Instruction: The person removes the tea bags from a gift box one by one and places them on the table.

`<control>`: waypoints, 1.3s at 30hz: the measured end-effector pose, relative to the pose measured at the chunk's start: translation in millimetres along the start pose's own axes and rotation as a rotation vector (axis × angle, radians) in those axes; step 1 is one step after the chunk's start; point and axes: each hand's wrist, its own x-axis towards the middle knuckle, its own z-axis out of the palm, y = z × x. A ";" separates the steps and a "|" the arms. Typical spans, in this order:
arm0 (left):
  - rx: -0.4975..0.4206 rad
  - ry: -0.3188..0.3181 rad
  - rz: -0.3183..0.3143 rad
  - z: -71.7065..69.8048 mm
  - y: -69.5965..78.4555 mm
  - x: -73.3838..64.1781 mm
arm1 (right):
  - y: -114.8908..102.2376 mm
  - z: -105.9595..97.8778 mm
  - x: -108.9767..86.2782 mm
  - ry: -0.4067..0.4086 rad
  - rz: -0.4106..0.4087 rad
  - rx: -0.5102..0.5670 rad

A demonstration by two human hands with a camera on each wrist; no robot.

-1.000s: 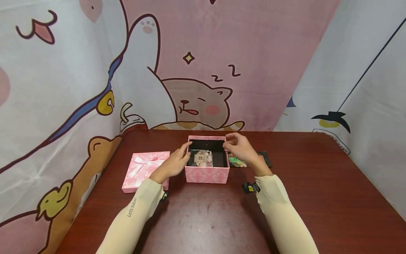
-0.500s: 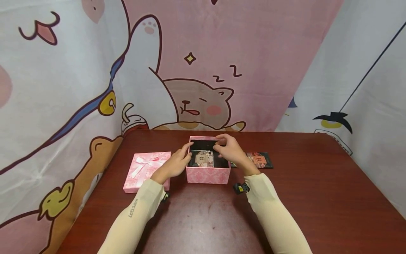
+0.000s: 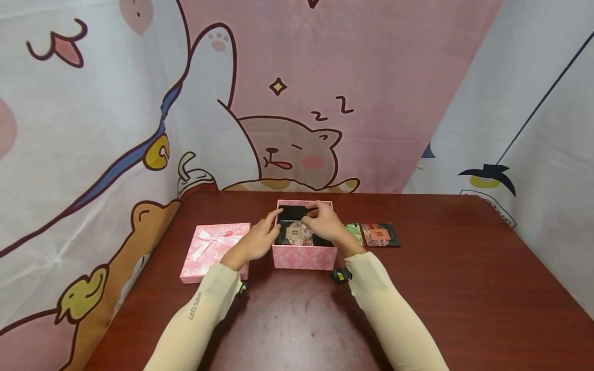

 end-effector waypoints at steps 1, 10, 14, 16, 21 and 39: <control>0.001 -0.002 0.000 0.1 -0.2 0.0 | 0.6 1.5 1.1 0.003 0.001 -0.007; -0.017 0.006 -0.004 0.2 0.7 -3.8 | 2.5 9.7 7.3 0.006 0.033 -0.055; -0.021 0.006 -0.007 2.7 -0.2 -7.5 | 6.5 14.7 8.3 -0.011 0.055 -0.086; -0.023 0.010 -0.004 4.5 -1.0 -8.6 | 8.1 16.7 9.1 -0.011 0.062 -0.093; -0.025 0.017 0.000 4.5 -1.5 -7.0 | 9.7 17.8 12.7 0.004 0.060 -0.112; -0.015 0.005 0.020 0.5 0.7 -3.4 | 11.9 20.0 15.7 -0.007 0.102 -0.128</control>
